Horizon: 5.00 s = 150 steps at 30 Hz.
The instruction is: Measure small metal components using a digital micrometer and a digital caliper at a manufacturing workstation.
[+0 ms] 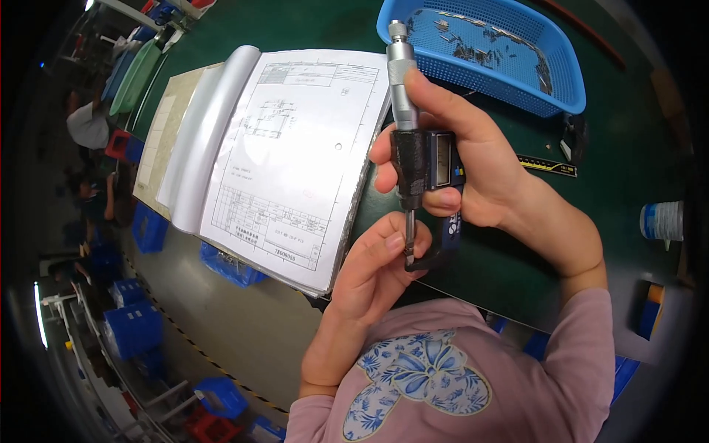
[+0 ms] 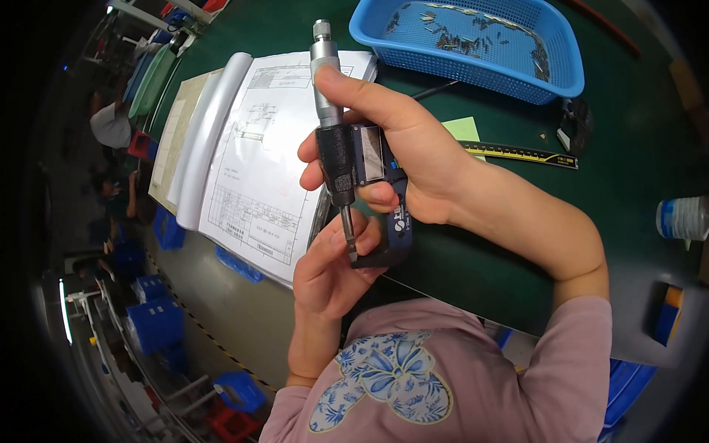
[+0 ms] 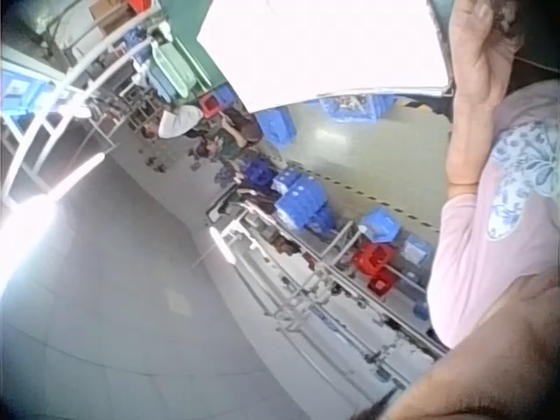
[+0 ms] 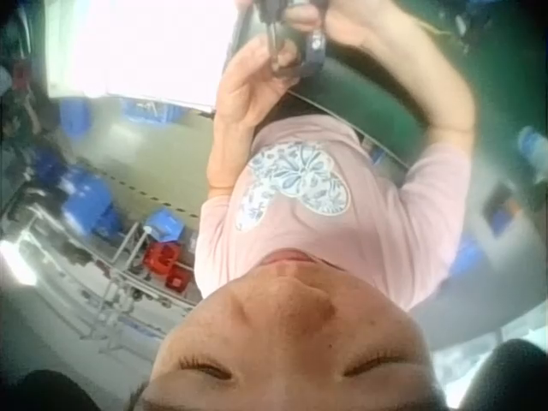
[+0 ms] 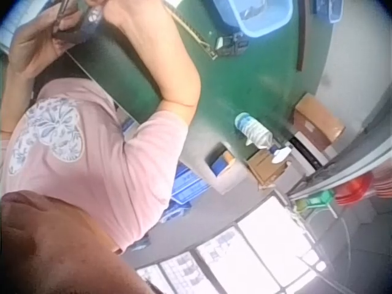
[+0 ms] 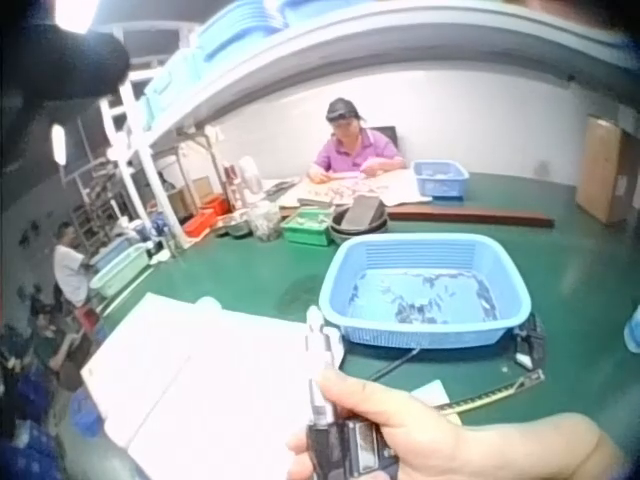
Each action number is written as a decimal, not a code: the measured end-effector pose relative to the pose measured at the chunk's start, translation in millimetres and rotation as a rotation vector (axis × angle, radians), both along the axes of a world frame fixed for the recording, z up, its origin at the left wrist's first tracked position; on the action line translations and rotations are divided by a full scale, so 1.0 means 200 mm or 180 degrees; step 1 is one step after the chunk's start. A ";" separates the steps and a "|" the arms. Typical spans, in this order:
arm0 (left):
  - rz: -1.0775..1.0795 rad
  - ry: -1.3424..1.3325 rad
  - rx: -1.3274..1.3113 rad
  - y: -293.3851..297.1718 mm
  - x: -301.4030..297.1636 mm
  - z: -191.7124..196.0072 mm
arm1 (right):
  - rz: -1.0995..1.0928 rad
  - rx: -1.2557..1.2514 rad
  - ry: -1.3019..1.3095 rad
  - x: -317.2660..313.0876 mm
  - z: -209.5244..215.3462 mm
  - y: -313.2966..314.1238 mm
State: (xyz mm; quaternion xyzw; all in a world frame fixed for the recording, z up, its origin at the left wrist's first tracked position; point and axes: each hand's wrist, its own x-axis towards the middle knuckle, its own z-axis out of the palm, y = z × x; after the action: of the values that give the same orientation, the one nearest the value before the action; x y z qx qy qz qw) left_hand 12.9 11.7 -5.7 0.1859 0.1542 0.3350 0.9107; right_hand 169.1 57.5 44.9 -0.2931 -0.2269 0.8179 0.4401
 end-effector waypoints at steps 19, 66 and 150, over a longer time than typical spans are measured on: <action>0.0210 -0.0212 -0.0267 0.00 0.00 -0.01 | -0.0381 0.0029 -0.0228 -0.02 0.02 -0.02; 0.0564 -0.0398 -0.0280 0.02 -0.04 -0.06 | -0.0244 0.0319 -0.0020 0.00 0.01 -0.01; 0.0073 -0.0315 -0.0456 0.04 -0.02 -0.08 | -0.0317 -0.0110 -0.0260 -0.06 -0.03 -0.02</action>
State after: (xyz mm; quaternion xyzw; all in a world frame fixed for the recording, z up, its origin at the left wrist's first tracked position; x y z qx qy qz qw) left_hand 8.2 19.0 -21.9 0.1018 0.1347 0.3424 0.9243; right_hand 158.1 52.6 39.1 -0.3446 -0.2157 0.7861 0.4655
